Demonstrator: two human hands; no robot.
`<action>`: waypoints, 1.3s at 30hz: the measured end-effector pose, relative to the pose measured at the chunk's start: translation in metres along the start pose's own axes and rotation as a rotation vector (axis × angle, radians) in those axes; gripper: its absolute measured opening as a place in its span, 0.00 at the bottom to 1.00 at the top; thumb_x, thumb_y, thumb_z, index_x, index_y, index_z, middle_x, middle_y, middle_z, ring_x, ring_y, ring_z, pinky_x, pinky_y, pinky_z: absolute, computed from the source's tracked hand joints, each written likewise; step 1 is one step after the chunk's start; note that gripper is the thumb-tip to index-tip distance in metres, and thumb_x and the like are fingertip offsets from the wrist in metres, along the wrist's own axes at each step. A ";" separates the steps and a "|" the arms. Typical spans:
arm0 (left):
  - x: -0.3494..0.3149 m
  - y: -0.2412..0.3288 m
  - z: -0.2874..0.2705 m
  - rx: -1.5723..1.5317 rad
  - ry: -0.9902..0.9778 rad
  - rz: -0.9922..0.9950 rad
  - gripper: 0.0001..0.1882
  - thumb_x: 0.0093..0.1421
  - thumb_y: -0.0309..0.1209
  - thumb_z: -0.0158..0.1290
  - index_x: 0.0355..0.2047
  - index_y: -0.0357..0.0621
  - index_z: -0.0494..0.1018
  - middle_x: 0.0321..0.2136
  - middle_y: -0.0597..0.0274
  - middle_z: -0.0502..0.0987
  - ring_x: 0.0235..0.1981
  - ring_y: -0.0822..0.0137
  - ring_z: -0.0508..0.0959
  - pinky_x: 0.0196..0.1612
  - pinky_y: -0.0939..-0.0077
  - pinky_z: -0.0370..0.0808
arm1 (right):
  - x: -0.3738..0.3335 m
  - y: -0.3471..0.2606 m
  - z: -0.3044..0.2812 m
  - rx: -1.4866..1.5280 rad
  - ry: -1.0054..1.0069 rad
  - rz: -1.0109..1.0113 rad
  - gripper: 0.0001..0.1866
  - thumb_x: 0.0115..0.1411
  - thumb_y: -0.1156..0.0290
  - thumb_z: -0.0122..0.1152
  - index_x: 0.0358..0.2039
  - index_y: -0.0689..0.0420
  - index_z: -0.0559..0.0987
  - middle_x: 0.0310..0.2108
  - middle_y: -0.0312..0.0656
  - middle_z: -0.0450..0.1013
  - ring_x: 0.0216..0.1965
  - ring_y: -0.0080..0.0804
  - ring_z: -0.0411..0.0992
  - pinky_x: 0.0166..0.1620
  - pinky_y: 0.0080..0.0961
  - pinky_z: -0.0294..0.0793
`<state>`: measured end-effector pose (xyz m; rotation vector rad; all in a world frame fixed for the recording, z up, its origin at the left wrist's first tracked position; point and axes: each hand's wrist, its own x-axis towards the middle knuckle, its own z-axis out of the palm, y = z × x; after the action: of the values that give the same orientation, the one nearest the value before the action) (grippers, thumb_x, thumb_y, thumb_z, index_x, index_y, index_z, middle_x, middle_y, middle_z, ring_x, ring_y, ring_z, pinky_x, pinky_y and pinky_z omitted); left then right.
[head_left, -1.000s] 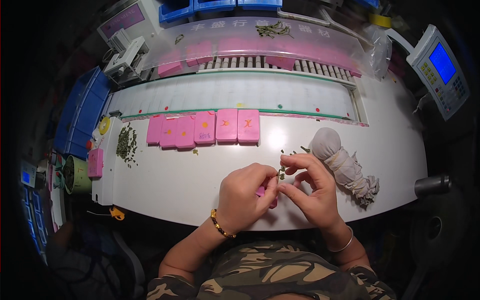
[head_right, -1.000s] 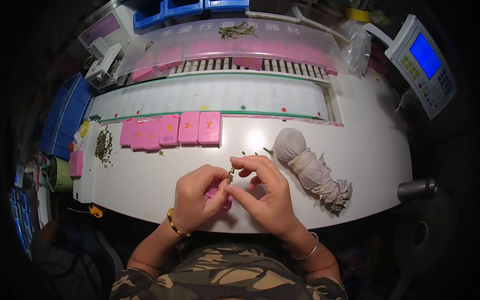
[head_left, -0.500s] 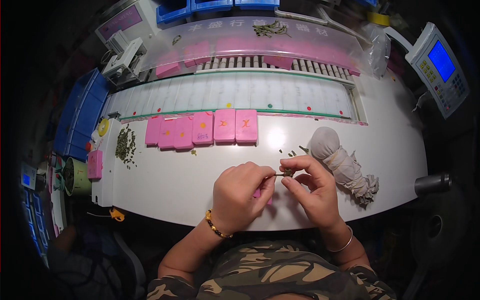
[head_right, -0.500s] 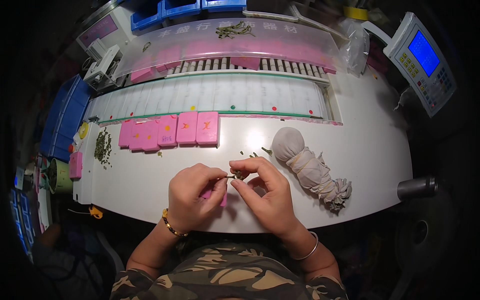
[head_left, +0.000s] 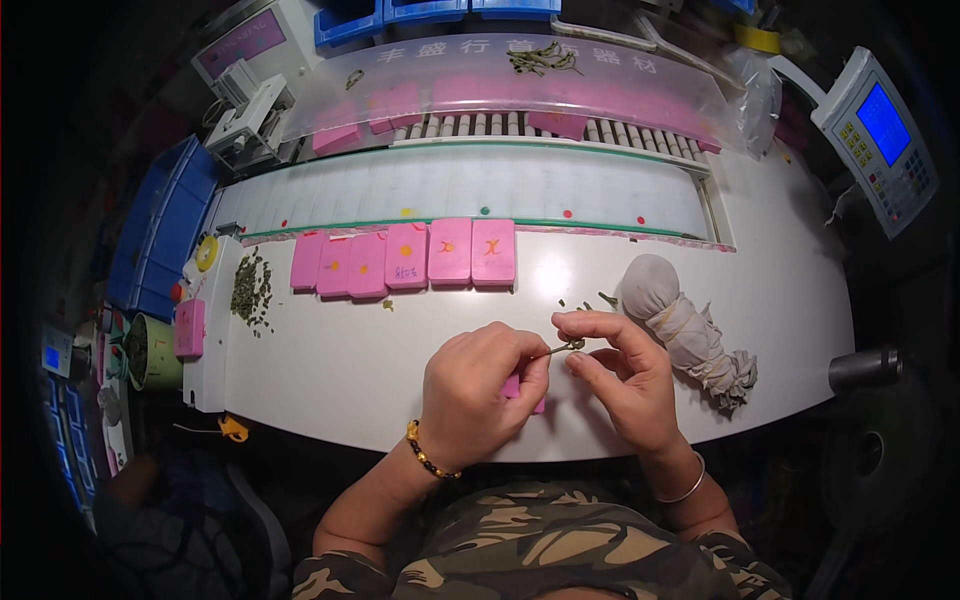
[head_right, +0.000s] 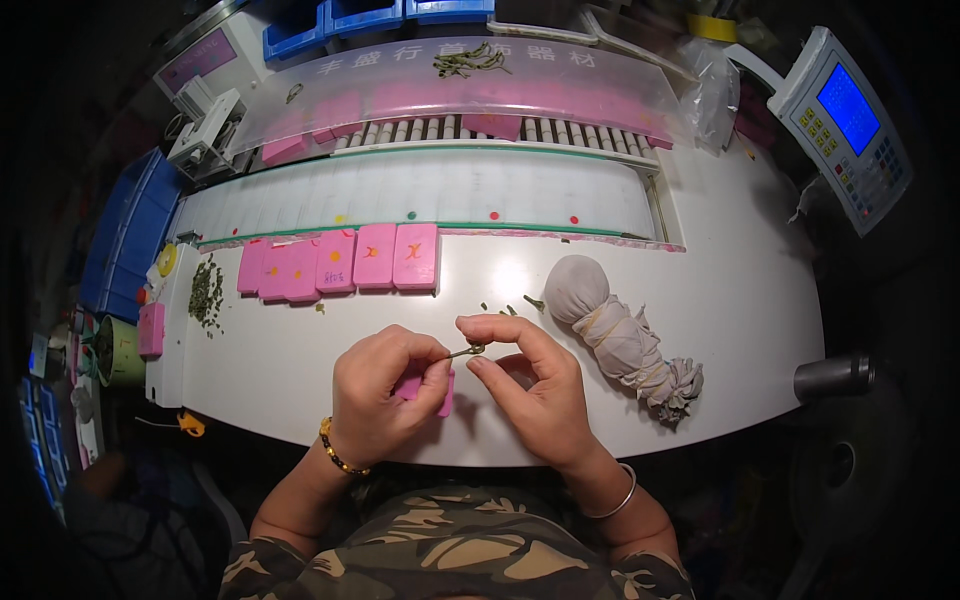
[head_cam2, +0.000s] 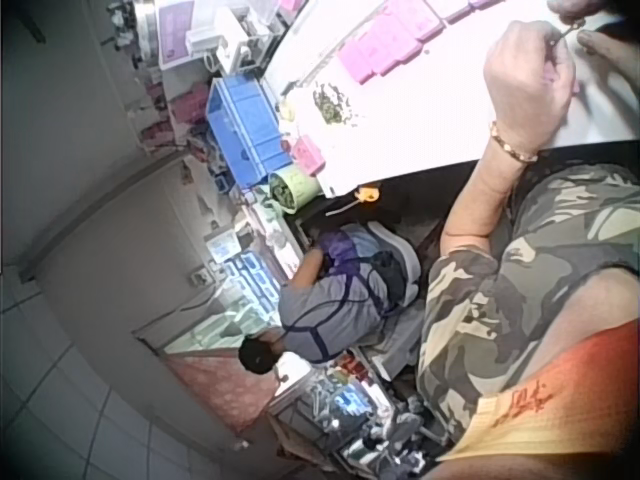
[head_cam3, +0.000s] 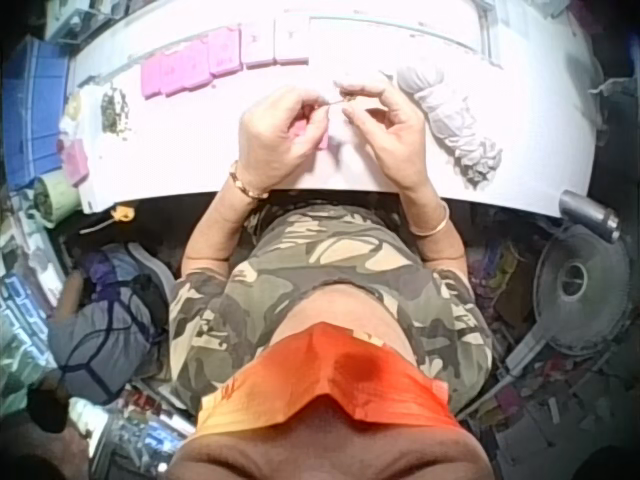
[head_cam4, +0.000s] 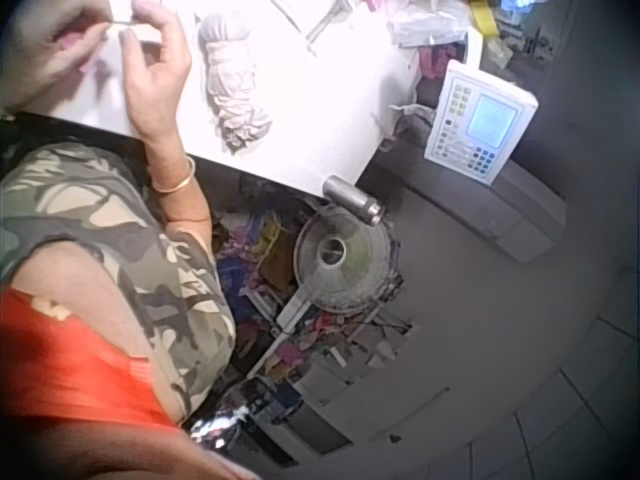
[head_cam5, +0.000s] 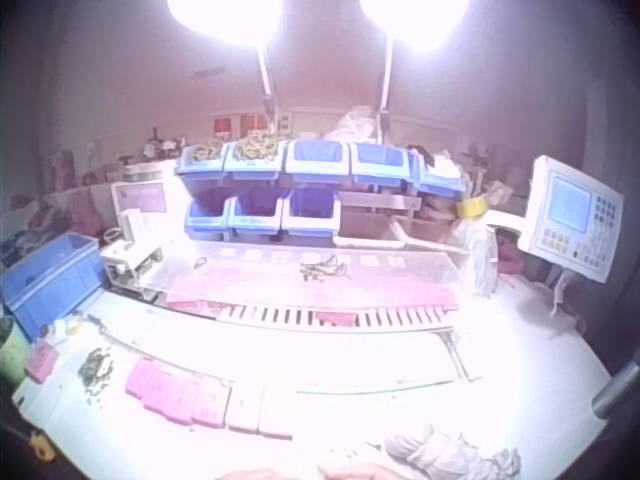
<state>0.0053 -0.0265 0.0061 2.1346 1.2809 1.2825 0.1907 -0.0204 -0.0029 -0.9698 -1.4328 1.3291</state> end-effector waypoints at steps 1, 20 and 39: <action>0.000 0.000 0.000 0.023 0.007 0.018 0.08 0.50 0.20 0.60 0.30 0.43 0.75 0.23 0.60 0.76 0.22 0.62 0.77 0.26 0.72 0.72 | 0.000 0.001 0.000 0.004 -0.001 0.002 0.16 0.60 0.83 0.59 0.49 0.62 0.77 0.50 0.43 0.75 0.49 0.24 0.74 0.44 0.19 0.77; 0.005 0.007 0.000 -0.030 0.062 0.065 0.09 0.50 0.18 0.60 0.31 0.41 0.75 0.22 0.60 0.76 0.21 0.62 0.76 0.25 0.73 0.71 | 0.000 -0.004 0.001 0.064 -0.051 0.157 0.13 0.63 0.80 0.58 0.49 0.63 0.78 0.45 0.40 0.77 0.41 0.19 0.73 0.39 0.16 0.76; 0.002 0.004 0.001 -0.002 0.054 0.058 0.09 0.49 0.18 0.59 0.30 0.42 0.75 0.22 0.61 0.76 0.21 0.62 0.76 0.25 0.73 0.71 | -0.004 0.002 0.000 0.189 0.040 0.037 0.18 0.59 0.87 0.58 0.50 0.62 0.74 0.51 0.44 0.74 0.50 0.24 0.72 0.44 0.18 0.78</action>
<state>0.0091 -0.0273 0.0090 2.1640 1.2465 1.3731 0.1911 -0.0237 -0.0051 -0.8964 -1.2400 1.4364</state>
